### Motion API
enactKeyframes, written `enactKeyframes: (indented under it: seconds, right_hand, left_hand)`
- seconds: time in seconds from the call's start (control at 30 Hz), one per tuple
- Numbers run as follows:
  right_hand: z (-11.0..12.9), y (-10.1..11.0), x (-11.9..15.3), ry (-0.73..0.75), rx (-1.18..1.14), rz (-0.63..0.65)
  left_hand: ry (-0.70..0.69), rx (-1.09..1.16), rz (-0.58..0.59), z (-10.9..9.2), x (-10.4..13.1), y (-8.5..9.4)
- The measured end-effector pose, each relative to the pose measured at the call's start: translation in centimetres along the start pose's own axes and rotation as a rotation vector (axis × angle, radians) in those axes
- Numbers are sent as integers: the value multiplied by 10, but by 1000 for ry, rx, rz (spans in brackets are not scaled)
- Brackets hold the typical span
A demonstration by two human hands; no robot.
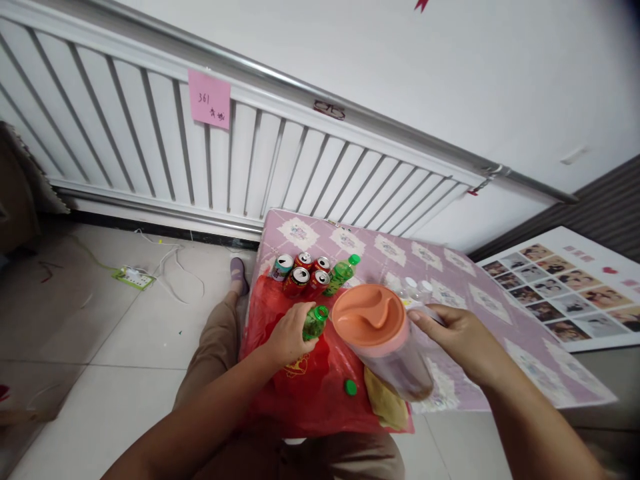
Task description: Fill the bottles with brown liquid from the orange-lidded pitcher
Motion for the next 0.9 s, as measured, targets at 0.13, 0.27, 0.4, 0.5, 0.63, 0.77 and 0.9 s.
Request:
enactKeyframes:
  seconds: [0.13, 0.27, 0.4, 0.5, 0.63, 0.77, 0.9]
  right_hand:
    - [-17, 1, 6, -139, -192, 5]
    - [-52, -2, 6, -219, -420, -208]
    - [-87, -22, 7, -228, -641, -396]
    - [-101, -45, 11, -237, -732, -503]
    - [-110, -77, 14, -259, -833, -589]
    - [-113, -104, 12, -271, -912, -648]
    - [-113, -123, 9, -279, -952, -671]
  left_hand:
    - [-10, 6, 6, -2, 0, 2]
    - [-1, 4, 0, -6, 0, 4]
    - [-16, -7, -21, -9, 1, 5]
    - [-39, -29, -28, -7, 1, 4]
    - [-39, -49, -26, -6, 1, 3]
    - [-9, -74, -20, -8, 1, 4]
    - [-9, -83, -6, -9, 1, 4]
Point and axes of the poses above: each hand's wrist, its own x-axis away from the middle knuckle, its own y-axis out of the back of the hand, z = x × y, the point moved 1 cm from there along -x, towards the middle knuckle, and after that the axes turned 1 degree about -x, right-handed, at the moved point
